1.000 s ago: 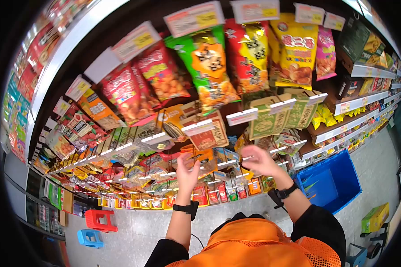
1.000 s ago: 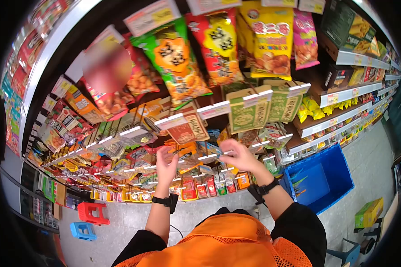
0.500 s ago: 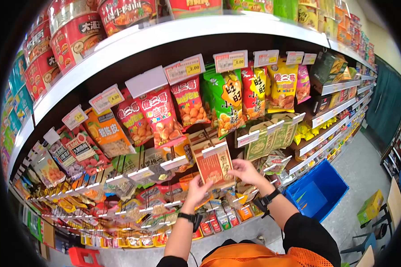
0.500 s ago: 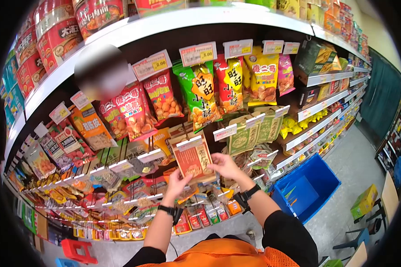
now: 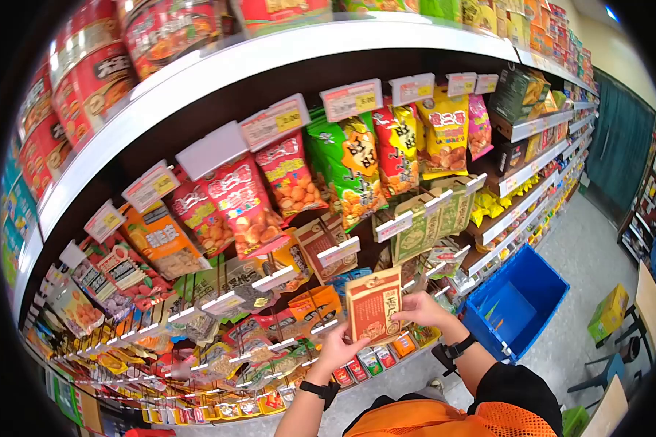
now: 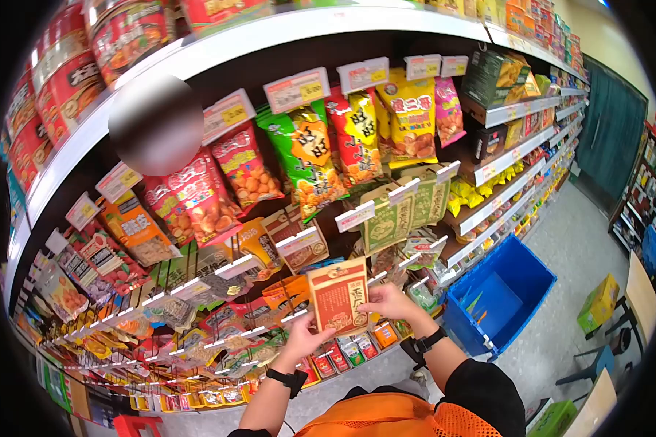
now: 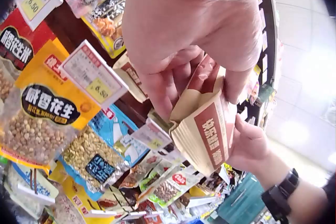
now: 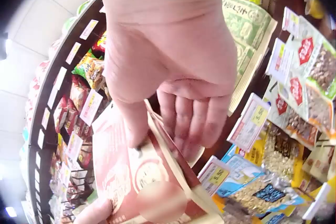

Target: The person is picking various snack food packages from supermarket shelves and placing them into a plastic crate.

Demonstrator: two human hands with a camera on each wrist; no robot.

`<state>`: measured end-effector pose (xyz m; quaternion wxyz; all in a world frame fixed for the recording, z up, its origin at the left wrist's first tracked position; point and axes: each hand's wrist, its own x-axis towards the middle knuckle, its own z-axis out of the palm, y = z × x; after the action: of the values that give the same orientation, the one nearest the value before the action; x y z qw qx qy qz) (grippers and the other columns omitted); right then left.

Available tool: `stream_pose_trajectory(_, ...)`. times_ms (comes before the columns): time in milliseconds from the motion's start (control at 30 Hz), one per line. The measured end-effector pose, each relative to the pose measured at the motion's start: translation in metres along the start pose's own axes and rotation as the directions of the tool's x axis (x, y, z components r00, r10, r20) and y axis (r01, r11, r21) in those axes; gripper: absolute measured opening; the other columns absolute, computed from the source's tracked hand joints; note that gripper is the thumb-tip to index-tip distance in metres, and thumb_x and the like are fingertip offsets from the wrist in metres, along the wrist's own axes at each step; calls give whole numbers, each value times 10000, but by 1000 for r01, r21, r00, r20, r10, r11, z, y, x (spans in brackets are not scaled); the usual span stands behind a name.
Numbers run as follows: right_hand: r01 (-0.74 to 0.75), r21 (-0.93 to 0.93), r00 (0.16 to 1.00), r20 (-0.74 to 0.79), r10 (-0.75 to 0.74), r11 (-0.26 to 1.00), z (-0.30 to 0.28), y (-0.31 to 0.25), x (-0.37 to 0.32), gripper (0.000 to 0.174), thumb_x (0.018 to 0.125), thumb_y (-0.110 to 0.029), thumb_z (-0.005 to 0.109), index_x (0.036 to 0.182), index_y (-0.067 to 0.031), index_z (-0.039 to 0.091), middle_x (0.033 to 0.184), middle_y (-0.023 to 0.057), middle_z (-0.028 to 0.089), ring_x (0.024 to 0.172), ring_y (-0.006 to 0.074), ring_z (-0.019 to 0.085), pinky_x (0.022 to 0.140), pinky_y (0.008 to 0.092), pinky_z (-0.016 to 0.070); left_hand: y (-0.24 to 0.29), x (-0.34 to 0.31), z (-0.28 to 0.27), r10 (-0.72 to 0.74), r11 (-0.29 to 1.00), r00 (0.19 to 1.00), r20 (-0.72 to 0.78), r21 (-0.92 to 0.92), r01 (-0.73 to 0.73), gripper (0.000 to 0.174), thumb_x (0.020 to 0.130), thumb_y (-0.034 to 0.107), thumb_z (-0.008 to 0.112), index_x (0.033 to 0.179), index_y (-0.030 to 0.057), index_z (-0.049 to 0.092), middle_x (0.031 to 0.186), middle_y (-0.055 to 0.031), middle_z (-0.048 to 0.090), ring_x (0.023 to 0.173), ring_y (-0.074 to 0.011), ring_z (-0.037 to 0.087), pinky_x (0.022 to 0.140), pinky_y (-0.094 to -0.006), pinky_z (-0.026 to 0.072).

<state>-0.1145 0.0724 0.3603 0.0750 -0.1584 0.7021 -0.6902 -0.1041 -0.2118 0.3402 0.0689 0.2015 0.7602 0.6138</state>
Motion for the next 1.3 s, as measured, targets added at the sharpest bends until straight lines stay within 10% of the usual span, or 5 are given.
stream_pose_trajectory(133,-313,-463,950,-159,270,829,-29,-18,-41,418,883,-351,771,986,53,744,857,97,752,770,159,714,715,305,575,12,-6,40,-34,935,998,56,354,13,463,835,290,792,1183,18,652,965,-137,727,785,-265,695,722,-359,557)
stream_pose_trajectory(300,-474,16,873,-124,472,880,-85,-27,-115,972,956,-772,236,872,57,738,800,168,747,685,234,735,570,295,542,-1,12,110,271,709,932,242,604,-363,442,856,230,720,1241,51,599,1082,-187,665,981,-375,625,845,-459,520)
stream_pose_trajectory(633,-361,318,530,-703,473,877,-187,-6,-246,380,904,-297,550,852,18,757,803,149,743,645,257,719,566,340,558,15,84,297,257,705,834,488,495,-507,534,782,196,785,1245,20,585,1110,-171,671,1046,-387,625,880,-458,511)
stream_pose_trajectory(833,-817,-192,379,-890,254,544,-299,101,-313,391,849,-284,541,789,67,701,766,282,681,726,417,697,705,490,547,-30,106,358,-3,783,741,671,463,-416,453,840,284,729,1183,6,628,1106,-202,680,1041,-389,639,891,-462,513)
stream_pose_trajectory(1300,-982,-23,156,-647,747,186,-393,373,-346,435,929,-341,516,1140,-10,704,1227,210,669,1146,358,638,969,452,517,-69,39,319,-479,616,767,426,786,-52,417,848,280,736,1167,24,656,1108,-185,696,1038,-358,659,899,-444,524)
